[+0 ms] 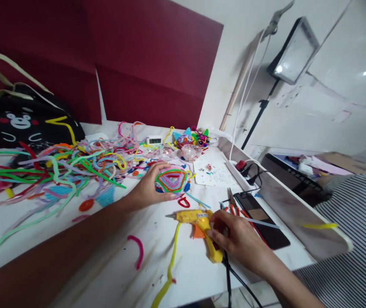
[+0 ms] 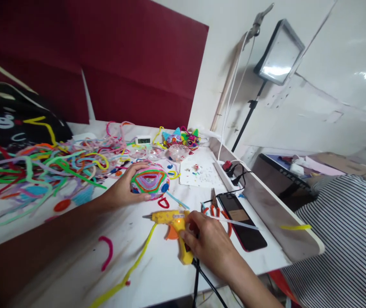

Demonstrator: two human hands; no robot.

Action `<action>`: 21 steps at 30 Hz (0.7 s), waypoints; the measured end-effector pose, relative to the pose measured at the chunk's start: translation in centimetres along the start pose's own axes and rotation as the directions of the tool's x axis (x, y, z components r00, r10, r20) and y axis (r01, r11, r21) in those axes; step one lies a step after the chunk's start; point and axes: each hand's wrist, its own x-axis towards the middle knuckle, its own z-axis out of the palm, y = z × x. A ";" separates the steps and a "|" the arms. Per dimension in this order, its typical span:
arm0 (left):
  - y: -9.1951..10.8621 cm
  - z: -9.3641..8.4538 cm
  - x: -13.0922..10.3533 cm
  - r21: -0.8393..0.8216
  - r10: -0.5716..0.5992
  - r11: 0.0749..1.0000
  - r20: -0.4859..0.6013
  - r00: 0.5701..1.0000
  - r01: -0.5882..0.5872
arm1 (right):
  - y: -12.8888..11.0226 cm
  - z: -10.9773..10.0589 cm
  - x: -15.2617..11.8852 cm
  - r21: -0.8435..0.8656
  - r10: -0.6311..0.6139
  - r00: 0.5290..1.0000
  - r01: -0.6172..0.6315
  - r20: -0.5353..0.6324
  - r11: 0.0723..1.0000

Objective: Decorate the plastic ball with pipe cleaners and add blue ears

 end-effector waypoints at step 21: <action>-0.7 -0.5 -0.6 -0.220 -0.145 0.963 0.053 0.988 0.153 | -0.3 -2.5 5.1 0.159 -0.223 0.955 0.255 -0.196 0.954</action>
